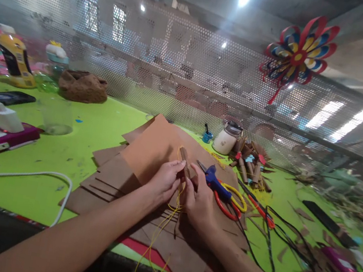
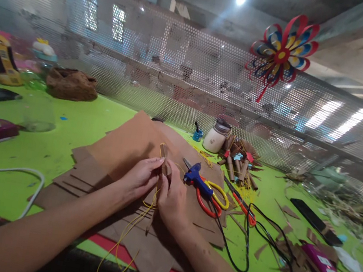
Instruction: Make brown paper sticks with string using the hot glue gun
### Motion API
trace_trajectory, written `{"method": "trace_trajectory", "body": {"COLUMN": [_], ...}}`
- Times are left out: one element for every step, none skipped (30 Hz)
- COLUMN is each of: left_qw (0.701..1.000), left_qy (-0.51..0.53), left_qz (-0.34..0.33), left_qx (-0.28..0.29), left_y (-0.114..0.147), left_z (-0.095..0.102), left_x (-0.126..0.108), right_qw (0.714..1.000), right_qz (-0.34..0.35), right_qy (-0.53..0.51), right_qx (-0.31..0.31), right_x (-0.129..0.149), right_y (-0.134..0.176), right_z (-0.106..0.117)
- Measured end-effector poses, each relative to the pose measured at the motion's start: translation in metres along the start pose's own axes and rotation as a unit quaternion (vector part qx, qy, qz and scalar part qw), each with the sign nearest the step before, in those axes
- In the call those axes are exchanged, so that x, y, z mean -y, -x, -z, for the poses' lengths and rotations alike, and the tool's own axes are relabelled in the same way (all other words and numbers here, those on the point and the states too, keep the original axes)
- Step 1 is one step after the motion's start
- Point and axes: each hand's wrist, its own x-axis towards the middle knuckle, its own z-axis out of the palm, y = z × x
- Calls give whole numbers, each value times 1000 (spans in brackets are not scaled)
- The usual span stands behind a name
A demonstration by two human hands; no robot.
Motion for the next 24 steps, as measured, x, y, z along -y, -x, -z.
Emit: {"method": "trace_trajectory", "body": {"left_qw": [1000,1000,999,999,998,997,997,997,997,997,997,997,998,998,998,999,999,999,999,1000,1000,1000,1000,1000], "left_qy": [0,0,1,2,5,9,13,17,20,20,19,16,13,10,6,3,0,-2,-3,-5,-8,-10,-10,-7], "left_qz": [-5,-13,-24,-36,-47,-53,-56,-57,-56,-54,-53,-52,-49,-45,-41,-38,-34,-32,-29,-27,-25,-23,-20,-16], "left_qx": [-5,-11,-21,-33,-44,-52,-57,-58,-57,-54,-51,-48,-45,-41,-37,-32,-25,-18,-12,-7,-3,2,6,13], "left_y": [0,0,-1,-1,-2,-2,-3,-3,-3,-3,-2,-2,-1,0,1,2,3,4,4,5,5,6,6,6], "left_z": [-1,-1,-1,-1,-1,0,0,-1,-1,-2,-2,-3,-3,-4,-4,-5,-5,-5,-5,-5,-5,-5,-5,-5], "left_x": [-1,-3,-5,-7,-9,-11,-14,-15,-17,-18,-19,-20,-20,-19,-18,-17,-16,-14,-13,-11,-10,-10,-9,-9], "right_qw": [1000,1000,1000,1000,1000,1000,1000,1000,1000,1000,999,999,999,998,998,998,998,999,999,999,999,1000,1000,1000], "right_qz": [-4,-11,-18,-23,-24,-22,-19,-17,-20,-26,-35,-44,-50,-53,-52,-50,-47,-43,-40,-35,-28,-20,-12,-6], "right_qy": [2,5,9,11,12,11,9,6,3,0,-3,-5,-7,-6,-3,1,7,11,14,16,17,15,13,8], "right_qx": [-1,-2,-2,-3,-3,-4,-5,-6,-6,-5,-5,-7,-13,-21,-27,-31,-30,-27,-23,-18,-15,-14,-14,-16], "right_x": [0,1,2,4,5,6,7,8,8,8,7,7,7,7,7,7,7,8,8,8,8,8,7,7], "right_y": [0,1,2,2,3,4,4,5,5,5,5,5,4,4,3,2,2,1,1,1,1,1,1,0], "right_z": [0,0,0,0,0,1,1,2,2,3,4,5,6,7,7,7,7,7,6,5,5,4,4,3]}}
